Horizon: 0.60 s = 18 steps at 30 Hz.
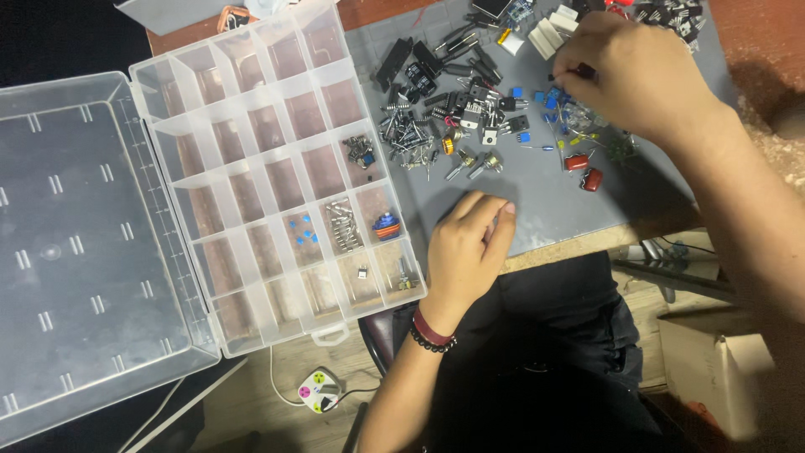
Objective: The person sorts various small electronic components, such as resistors, capacitors, and transistors, from a pile on a gray mat into the compartments of a clear plastic organizer box. They pick up individual items, examine them, and place them into specific slots.
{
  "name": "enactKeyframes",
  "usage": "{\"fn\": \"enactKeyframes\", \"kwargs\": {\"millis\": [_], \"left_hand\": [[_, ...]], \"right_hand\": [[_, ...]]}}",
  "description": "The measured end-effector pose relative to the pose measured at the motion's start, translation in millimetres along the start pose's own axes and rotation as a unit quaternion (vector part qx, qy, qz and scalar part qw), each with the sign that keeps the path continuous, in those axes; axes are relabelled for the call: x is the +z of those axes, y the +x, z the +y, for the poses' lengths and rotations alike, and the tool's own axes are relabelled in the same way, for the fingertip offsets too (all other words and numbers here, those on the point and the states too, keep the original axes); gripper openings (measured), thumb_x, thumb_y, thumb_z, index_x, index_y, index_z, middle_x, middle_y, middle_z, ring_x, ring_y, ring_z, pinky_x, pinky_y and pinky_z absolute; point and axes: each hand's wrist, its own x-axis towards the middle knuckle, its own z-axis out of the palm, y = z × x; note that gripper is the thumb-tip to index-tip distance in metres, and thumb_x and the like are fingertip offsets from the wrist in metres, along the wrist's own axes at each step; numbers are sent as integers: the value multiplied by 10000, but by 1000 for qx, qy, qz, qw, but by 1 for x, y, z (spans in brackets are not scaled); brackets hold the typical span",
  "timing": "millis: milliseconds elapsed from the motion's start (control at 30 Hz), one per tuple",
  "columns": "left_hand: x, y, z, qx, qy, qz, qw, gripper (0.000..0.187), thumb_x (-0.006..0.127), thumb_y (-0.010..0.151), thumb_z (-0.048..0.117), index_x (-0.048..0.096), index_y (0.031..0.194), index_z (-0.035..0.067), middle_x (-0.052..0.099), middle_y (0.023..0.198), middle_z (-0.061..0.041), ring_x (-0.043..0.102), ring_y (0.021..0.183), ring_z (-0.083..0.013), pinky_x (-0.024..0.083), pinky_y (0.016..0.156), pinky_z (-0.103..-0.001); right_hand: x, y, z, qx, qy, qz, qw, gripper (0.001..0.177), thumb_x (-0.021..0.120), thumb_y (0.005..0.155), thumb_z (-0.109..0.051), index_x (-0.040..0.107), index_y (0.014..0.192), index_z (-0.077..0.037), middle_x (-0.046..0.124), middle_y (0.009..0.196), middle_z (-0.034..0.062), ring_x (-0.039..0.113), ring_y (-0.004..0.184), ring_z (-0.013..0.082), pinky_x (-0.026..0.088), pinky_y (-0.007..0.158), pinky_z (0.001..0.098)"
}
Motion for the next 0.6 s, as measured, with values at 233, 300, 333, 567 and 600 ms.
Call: {"fn": "enactKeyframes", "kwargs": {"millis": [233, 300, 333, 567, 600], "left_hand": [[-2, 2, 3, 3, 8, -4, 1000, 164, 537, 1019, 133, 606, 890, 59, 568, 828, -24, 503, 584, -160, 428, 577, -314], [-2, 3, 3, 7, 3, -8, 1000, 171, 530, 1026, 138, 606, 899, 52, 567, 830, -34, 505, 594, -167, 428, 592, -322], [-2, 3, 3, 7, 4, -9, 1000, 171, 530, 1026, 138, 606, 899, 52, 567, 830, -34, 505, 594, -167, 428, 592, -322], [-3, 4, 7, -3, -4, -9, 1000, 166, 533, 1020, 118, 609, 888, 51, 535, 799, -27, 470, 597, -160, 415, 606, -316], [-3, 4, 7, -4, -8, -11, 1000, 182, 524, 1027, 124, 609, 886, 48, 517, 784, -27, 463, 604, -161, 409, 606, -318]], "right_hand": [[7, -6, 5, -10, 18, 29, 999, 126, 708, 1044, -239, 773, 1129, -172, 649, 1194, 31, 687, 1014, 283, 535, 645, 458], [11, -4, 12, -21, 20, 30, 999, 131, 730, 1033, -278, 789, 1122, -201, 698, 1192, 38, 693, 1026, 295, 527, 713, 464], [10, -3, 12, -20, 22, 30, 999, 131, 730, 1033, -278, 789, 1122, -201, 698, 1192, 38, 693, 1026, 295, 527, 713, 464], [14, -2, 10, -45, -19, 23, 999, 173, 612, 1139, -270, 754, 1094, -182, 680, 1168, 17, 701, 965, 283, 498, 582, 454], [13, -2, 8, -27, -51, 13, 998, 211, 558, 1170, -294, 737, 1103, -203, 656, 1175, 13, 709, 898, 288, 492, 497, 462]]}}
